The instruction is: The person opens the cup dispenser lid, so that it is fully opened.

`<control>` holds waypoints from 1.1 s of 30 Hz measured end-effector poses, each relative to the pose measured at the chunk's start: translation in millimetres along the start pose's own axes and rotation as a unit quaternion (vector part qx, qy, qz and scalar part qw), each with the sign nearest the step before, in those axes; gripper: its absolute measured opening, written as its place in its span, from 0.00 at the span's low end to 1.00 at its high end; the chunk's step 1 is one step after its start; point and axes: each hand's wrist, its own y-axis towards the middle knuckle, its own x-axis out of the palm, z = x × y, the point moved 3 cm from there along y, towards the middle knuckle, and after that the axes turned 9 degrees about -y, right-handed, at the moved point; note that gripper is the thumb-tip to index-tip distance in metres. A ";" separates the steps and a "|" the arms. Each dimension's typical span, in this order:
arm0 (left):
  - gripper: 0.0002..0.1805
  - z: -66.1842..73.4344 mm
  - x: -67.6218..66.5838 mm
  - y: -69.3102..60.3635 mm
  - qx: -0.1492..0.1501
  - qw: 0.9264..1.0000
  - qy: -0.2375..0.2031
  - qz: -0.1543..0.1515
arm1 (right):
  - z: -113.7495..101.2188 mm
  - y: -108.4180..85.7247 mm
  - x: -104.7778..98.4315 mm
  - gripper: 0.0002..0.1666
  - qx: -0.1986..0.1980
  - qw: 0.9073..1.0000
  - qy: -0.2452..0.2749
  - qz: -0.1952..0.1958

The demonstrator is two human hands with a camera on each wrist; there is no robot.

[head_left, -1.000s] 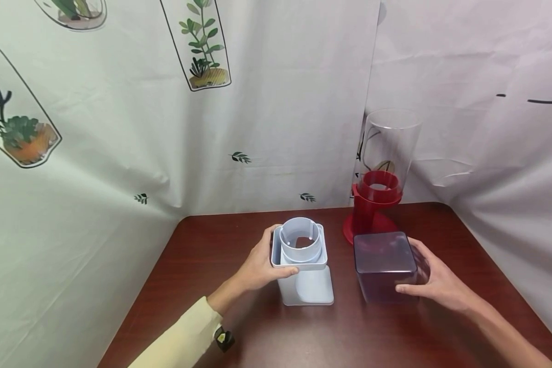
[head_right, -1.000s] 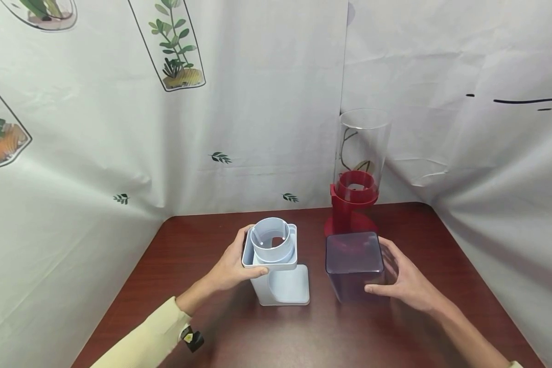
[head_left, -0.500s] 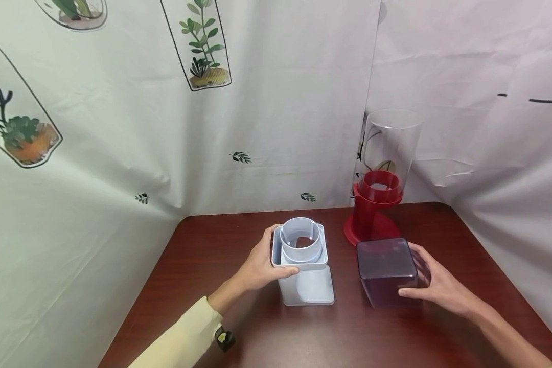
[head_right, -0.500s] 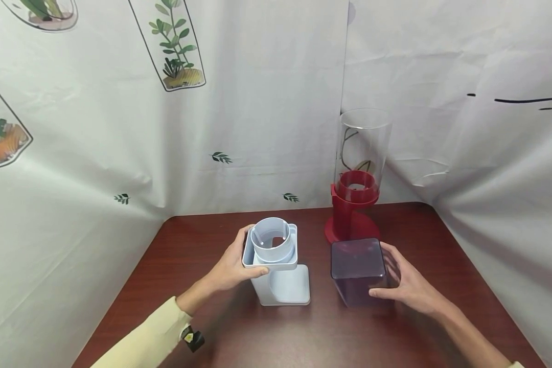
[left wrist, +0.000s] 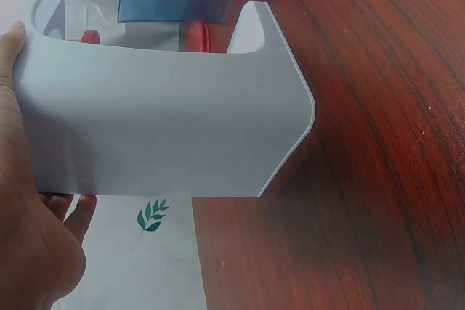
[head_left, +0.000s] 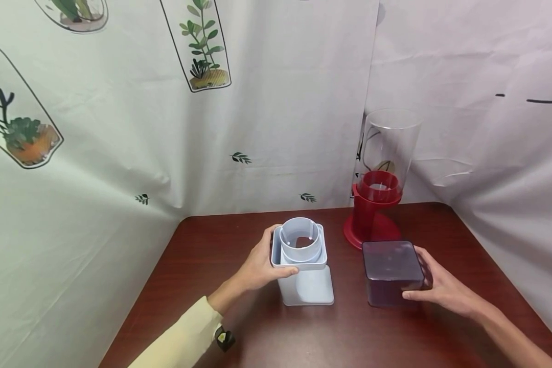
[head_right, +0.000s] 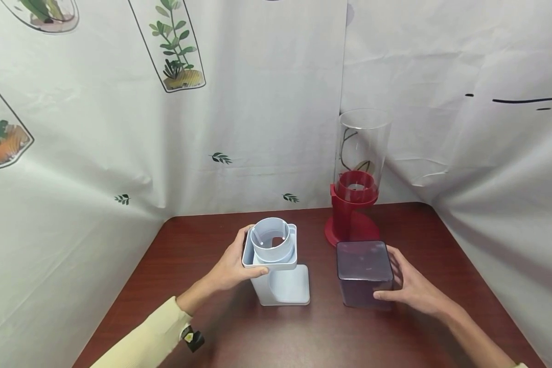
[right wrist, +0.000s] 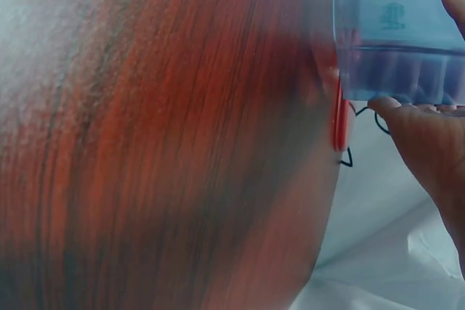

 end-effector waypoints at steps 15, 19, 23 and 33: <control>0.59 0.9 0.3 -2.9 0.011 1.000 -0.004 0.010 | 7.3 -9.1 -7.2 0.61 0.036 0.997 -0.070 -0.004; 0.58 0.1 -0.1 -2.8 0.008 1.000 -0.001 0.008 | 8.0 -9.6 -7.6 0.61 0.036 0.998 -0.056 -0.011; 0.58 0.1 0.0 -2.3 0.012 1.000 0.007 0.012 | 8.3 -9.5 -8.2 0.61 0.048 0.998 -0.048 -0.018; 0.67 4.1 -1.0 -3.6 -0.034 0.999 -0.008 0.000 | 8.1 -10.8 -8.7 0.64 0.084 0.995 -0.043 -0.035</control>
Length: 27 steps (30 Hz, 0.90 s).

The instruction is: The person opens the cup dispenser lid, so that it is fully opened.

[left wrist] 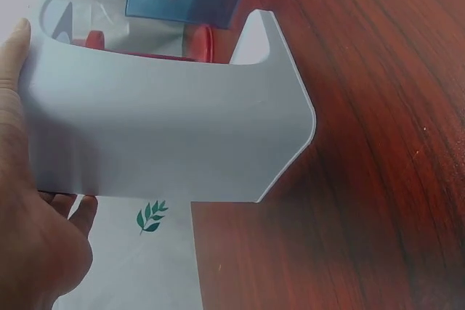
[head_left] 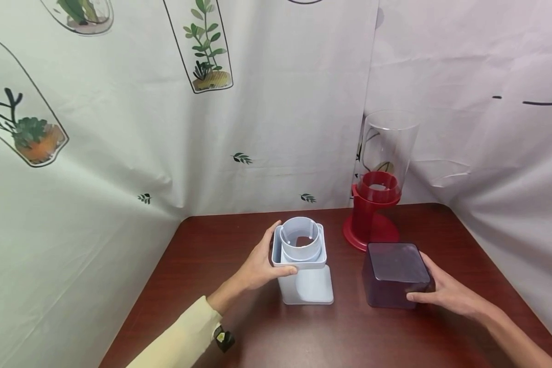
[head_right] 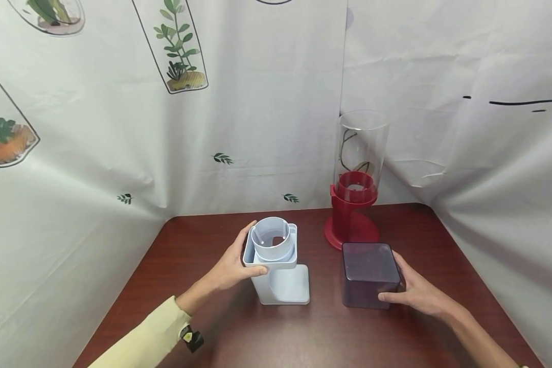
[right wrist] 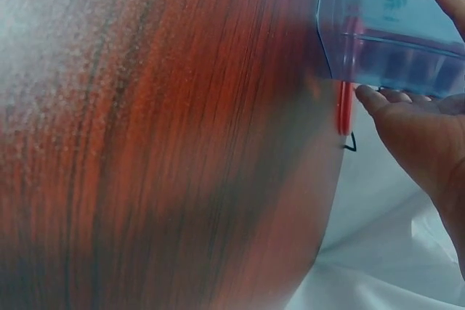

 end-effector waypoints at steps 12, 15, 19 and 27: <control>0.74 -3.2 -0.1 -10.6 -0.036 0.999 -0.004 -0.005 | -10.5 0.5 0.6 0.71 -0.086 0.995 0.012 0.055; 0.73 -9.4 0.6 -13.1 -0.032 0.999 -0.007 -0.008 | -14.7 3.1 1.2 0.71 -0.105 0.992 0.013 0.066; 0.70 -17.0 2.5 -16.8 -0.024 1.000 -0.002 -0.012 | -18.2 4.2 1.1 0.70 -0.102 0.992 0.002 0.077; 0.64 -23.6 3.8 -21.4 -0.037 0.999 0.016 -0.004 | -19.5 4.4 -0.3 0.68 -0.098 0.992 -0.002 0.083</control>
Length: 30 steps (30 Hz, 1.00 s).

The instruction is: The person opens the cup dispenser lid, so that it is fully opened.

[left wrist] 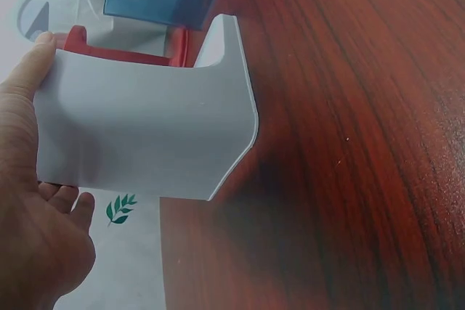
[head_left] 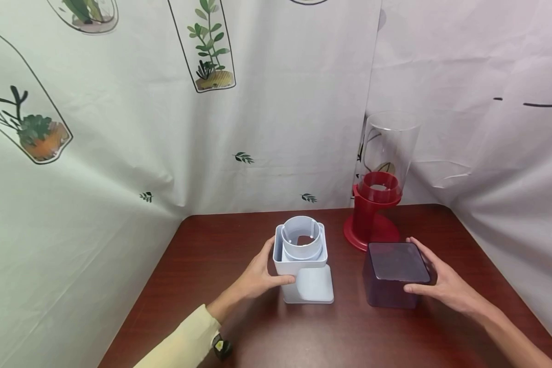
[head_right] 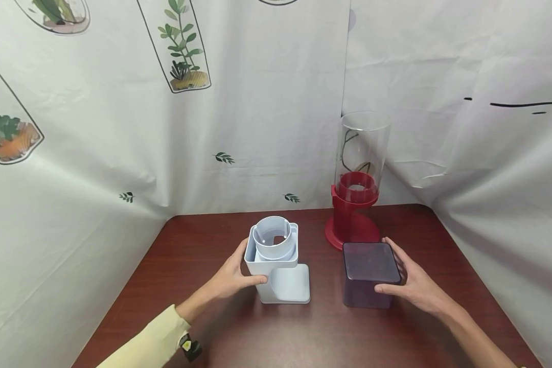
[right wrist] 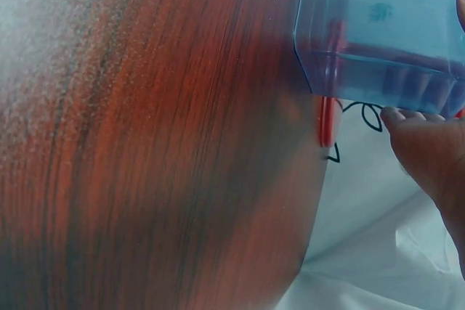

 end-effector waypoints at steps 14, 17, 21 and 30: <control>0.61 -2.4 -16.0 1.9 0.002 1.000 -0.011 -0.003 | 3.0 1.8 -2.8 0.64 0.027 0.999 -0.019 0.019; 0.61 -4.2 -21.2 0.8 0.001 1.000 -0.012 -0.002 | 3.4 2.2 -3.1 0.63 0.024 0.999 -0.016 0.020; 0.60 -5.7 -28.7 -1.3 -0.001 1.000 -0.008 0.002 | 4.2 3.6 -3.4 0.63 0.024 0.999 -0.014 0.022; 0.59 -12.2 -49.1 -6.0 0.001 1.000 -0.007 0.006 | 8.0 7.3 -5.4 0.62 0.030 0.999 0.018 0.021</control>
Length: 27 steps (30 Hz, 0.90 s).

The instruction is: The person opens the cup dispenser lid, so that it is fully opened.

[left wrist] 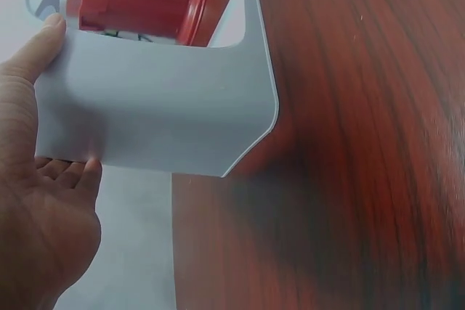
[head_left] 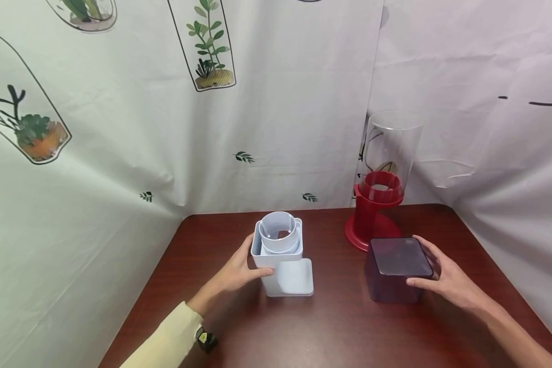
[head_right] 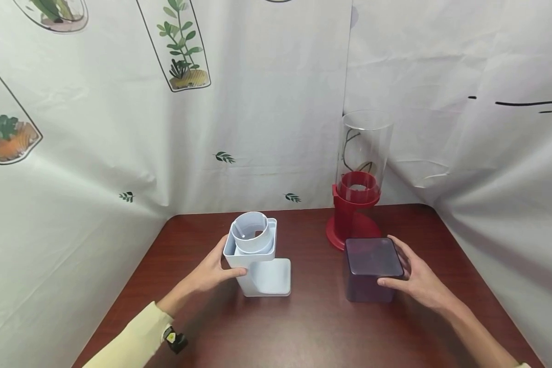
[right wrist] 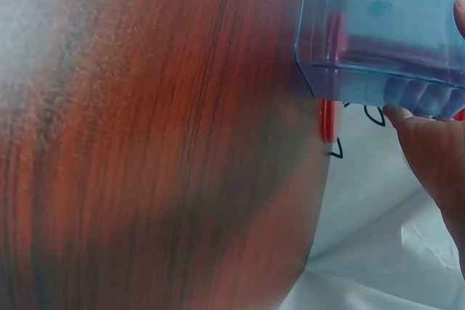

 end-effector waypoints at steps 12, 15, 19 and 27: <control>0.55 -10.7 -36.9 -5.6 0.003 1.000 0.004 -0.001 | 4.2 2.6 -5.1 0.61 -0.009 1.000 0.018 -0.002; 0.54 -13.1 -48.2 -8.6 -0.002 1.000 0.016 0.000 | 4.9 3.5 -6.1 0.61 -0.008 1.000 0.015 -0.003; 0.54 -16.2 -63.6 -13.0 -0.014 0.999 0.029 0.002 | 5.9 4.9 -8.0 0.62 -0.010 1.000 0.012 -0.005; 0.52 -26.3 -93.4 -17.9 -0.023 0.999 0.031 0.005 | 8.5 6.8 -15.1 0.62 -0.009 1.000 -0.014 -0.002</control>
